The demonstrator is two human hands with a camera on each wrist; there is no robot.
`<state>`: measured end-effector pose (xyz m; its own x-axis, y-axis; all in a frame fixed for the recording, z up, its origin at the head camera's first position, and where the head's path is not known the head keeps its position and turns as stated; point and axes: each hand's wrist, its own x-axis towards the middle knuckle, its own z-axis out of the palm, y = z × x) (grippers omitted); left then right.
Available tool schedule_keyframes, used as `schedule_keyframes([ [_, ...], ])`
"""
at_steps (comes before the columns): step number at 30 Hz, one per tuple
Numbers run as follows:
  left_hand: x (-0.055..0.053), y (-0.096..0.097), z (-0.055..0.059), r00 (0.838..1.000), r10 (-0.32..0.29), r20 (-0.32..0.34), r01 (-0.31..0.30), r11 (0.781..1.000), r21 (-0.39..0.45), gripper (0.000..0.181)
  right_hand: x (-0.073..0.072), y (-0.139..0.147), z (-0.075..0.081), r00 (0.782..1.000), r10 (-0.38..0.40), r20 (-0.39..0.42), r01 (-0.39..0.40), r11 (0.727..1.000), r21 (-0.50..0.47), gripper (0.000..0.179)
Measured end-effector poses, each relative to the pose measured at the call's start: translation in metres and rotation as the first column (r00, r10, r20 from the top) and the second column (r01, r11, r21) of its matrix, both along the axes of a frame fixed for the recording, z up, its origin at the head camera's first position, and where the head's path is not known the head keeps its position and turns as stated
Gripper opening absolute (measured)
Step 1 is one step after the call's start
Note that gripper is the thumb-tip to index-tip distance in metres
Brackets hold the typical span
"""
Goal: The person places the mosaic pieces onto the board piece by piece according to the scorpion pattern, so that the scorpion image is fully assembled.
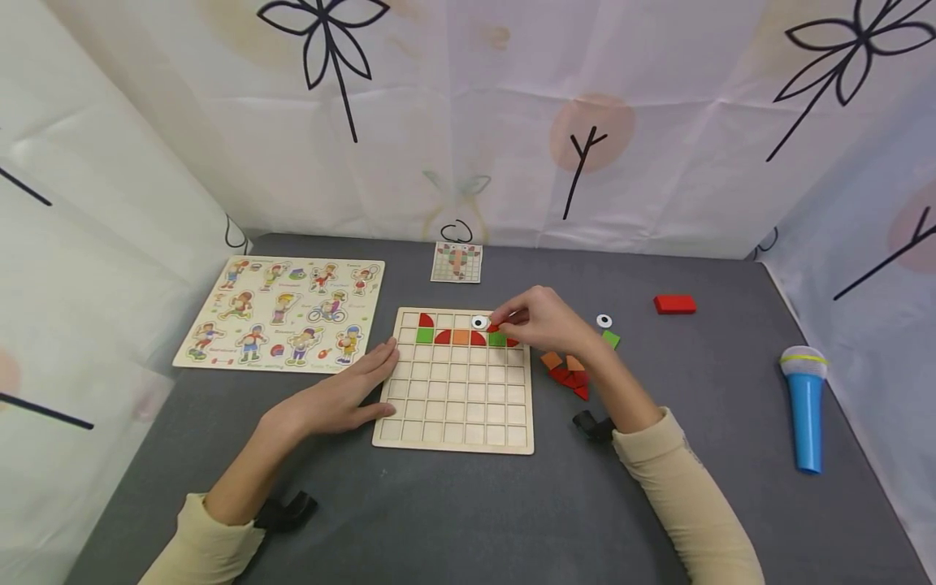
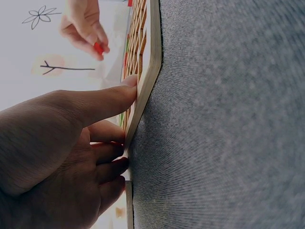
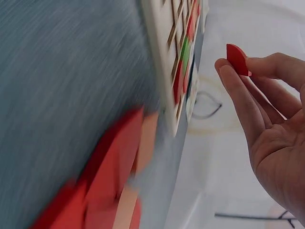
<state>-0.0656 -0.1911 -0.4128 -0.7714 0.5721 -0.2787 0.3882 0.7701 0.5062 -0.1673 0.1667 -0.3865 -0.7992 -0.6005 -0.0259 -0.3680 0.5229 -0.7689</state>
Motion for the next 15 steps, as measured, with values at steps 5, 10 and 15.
schedule_keyframes([
  [5,0.000,0.000,0.000,1.000,0.004,0.001,-0.004,1.000,-0.009,0.084,-0.004,-0.029,0.002,0.998,0.048,0.050,-0.045,0.997,-0.056,0.019],
  [10,-0.003,-0.004,-0.008,1.000,0.002,0.016,-0.003,0.999,0.035,0.087,-0.012,-0.063,-0.002,0.991,0.110,0.079,-0.104,0.992,-0.078,0.018],
  [15,-0.008,-0.012,-0.029,1.000,0.001,-0.007,-0.001,0.997,0.080,0.090,-0.018,-0.096,-0.007,0.988,0.133,0.071,-0.130,0.990,-0.057,0.018],
])
